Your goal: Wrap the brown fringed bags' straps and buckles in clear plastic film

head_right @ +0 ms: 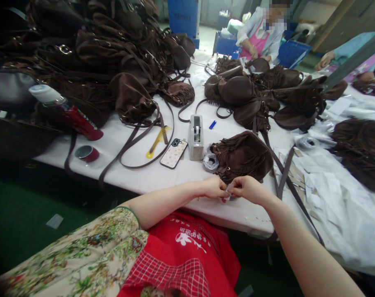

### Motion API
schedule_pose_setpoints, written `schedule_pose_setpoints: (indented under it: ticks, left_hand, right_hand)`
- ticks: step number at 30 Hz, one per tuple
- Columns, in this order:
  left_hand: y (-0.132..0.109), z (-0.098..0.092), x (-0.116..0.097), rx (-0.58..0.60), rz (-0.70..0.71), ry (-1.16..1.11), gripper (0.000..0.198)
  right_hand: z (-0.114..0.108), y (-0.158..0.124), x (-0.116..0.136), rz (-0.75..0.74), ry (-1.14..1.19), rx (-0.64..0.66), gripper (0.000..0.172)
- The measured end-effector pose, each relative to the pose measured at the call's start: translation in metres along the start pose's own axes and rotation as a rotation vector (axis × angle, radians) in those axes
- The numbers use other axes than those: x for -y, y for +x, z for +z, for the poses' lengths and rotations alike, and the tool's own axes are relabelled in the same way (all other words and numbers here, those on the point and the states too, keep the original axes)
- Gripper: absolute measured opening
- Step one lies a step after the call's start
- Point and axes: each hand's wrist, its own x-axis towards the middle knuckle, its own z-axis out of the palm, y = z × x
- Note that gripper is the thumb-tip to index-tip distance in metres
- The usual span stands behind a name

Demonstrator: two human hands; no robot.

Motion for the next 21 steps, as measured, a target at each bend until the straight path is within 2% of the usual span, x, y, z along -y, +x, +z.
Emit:
schedule_pose_setpoints:
  ticks: [3, 6, 9, 11, 14, 16, 21]
  left_hand:
    - [0.000, 0.000, -0.002, 0.006, -0.008, 0.029, 0.026]
    - [0.001, -0.001, -0.002, 0.023, -0.012, 0.019, 0.024]
    - [0.001, -0.001, 0.001, -0.011, -0.046, -0.110, 0.023]
    - [0.001, -0.001, 0.003, -0.058, -0.080, -0.234, 0.024]
    - [0.002, -0.001, 0.006, -0.090, -0.123, -0.353, 0.026]
    - [0.002, -0.001, 0.009, -0.075, -0.120, -0.392, 0.029]
    - [-0.002, 0.006, 0.020, -0.077, -0.017, -0.511, 0.050]
  right_hand:
    - [0.001, -0.004, 0.004, -0.049, -0.191, -0.033, 0.012]
    - [0.003, -0.010, 0.008, -0.173, -0.443, -0.109, 0.011]
    - [0.010, -0.019, 0.006, -0.342, -0.660, -0.202, 0.019]
    - [0.017, -0.027, 0.000, -0.443, -0.745, -0.263, 0.031]
    - [0.030, -0.039, -0.015, -0.523, -0.827, -0.326, 0.050]
    - [0.039, -0.044, -0.022, -0.521, -0.854, -0.354, 0.056]
    - [0.053, -0.047, -0.030, -0.468, -0.671, -0.462, 0.050]
